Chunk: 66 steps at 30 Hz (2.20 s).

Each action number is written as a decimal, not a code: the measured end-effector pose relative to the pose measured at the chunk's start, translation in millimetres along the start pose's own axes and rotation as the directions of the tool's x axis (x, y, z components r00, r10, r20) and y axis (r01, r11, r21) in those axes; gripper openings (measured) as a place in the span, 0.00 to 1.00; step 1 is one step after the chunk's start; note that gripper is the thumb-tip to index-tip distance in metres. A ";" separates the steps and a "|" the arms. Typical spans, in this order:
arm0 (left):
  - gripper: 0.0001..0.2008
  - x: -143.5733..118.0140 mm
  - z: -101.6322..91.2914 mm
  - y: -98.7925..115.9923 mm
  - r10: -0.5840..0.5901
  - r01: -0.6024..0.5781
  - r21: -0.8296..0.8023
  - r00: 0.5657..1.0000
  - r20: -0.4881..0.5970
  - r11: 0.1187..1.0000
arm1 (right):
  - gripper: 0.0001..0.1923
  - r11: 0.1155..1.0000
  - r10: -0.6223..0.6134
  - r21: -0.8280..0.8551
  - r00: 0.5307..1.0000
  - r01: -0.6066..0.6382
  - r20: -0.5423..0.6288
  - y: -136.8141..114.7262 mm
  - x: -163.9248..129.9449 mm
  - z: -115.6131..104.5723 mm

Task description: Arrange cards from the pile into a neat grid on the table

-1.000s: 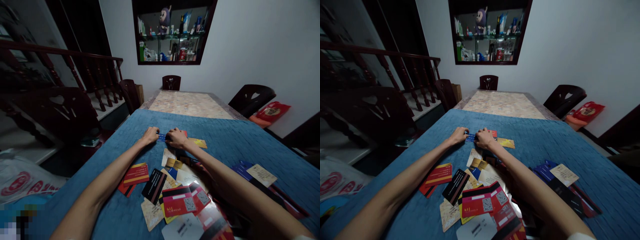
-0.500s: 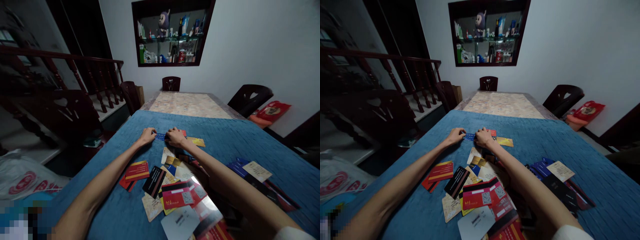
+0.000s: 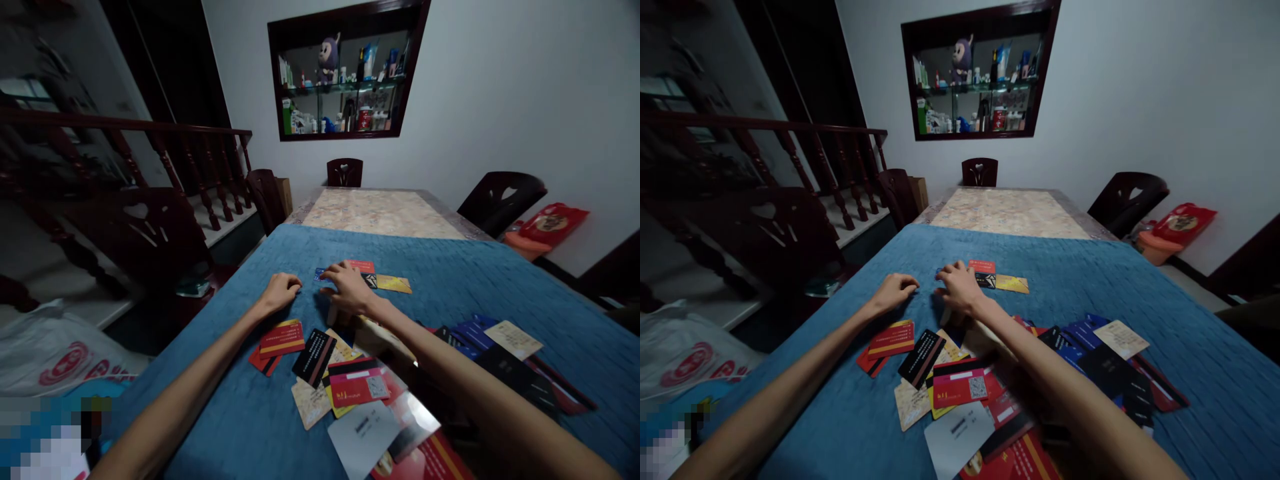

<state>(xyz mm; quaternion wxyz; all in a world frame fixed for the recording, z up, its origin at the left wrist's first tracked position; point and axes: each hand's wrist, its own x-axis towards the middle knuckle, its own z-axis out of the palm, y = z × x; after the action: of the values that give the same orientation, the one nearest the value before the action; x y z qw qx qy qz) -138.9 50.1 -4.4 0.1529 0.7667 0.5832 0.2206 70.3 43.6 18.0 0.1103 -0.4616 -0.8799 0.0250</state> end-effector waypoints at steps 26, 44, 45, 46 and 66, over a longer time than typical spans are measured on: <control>0.14 -26.3 15.2 3.8 0.033 -0.066 -0.148 0.976 -0.215 0.987 | 0.12 0.949 -0.314 0.052 0.948 0.312 0.049 -77.4 -47.8 30.4; 0.12 -28.5 11.4 0.5 -0.090 0.015 -0.392 0.981 -0.174 0.920 | 0.12 0.898 -0.432 -0.141 0.897 0.417 -0.099 -74.2 -46.6 18.3; 0.11 -27.9 11.1 0.2 -0.107 0.024 -0.435 0.980 -0.168 0.900 | 0.13 0.914 -0.399 -0.135 0.910 0.384 -0.112 -73.5 -46.2 18.1; 0.11 -27.2 11.0 -0.2 -0.124 0.033 -0.478 0.979 -0.160 0.878 | 0.13 0.926 -0.369 -0.127 0.922 0.355 -0.118 -72.7 -45.9 18.0; 0.18 -33.8 6.1 5.2 -0.135 0.000 -0.705 0.981 -0.136 0.709 | 0.11 0.996 0.026 -0.091 1.000 -0.026 0.004 -52.2 -43.0 -5.8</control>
<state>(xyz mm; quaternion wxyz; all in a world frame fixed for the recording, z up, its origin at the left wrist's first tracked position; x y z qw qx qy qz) -139.0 16.3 -12.5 0.3879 0.6063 0.4945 0.4872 53.2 -21.8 23.9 0.0866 -0.4774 -0.8743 -0.0123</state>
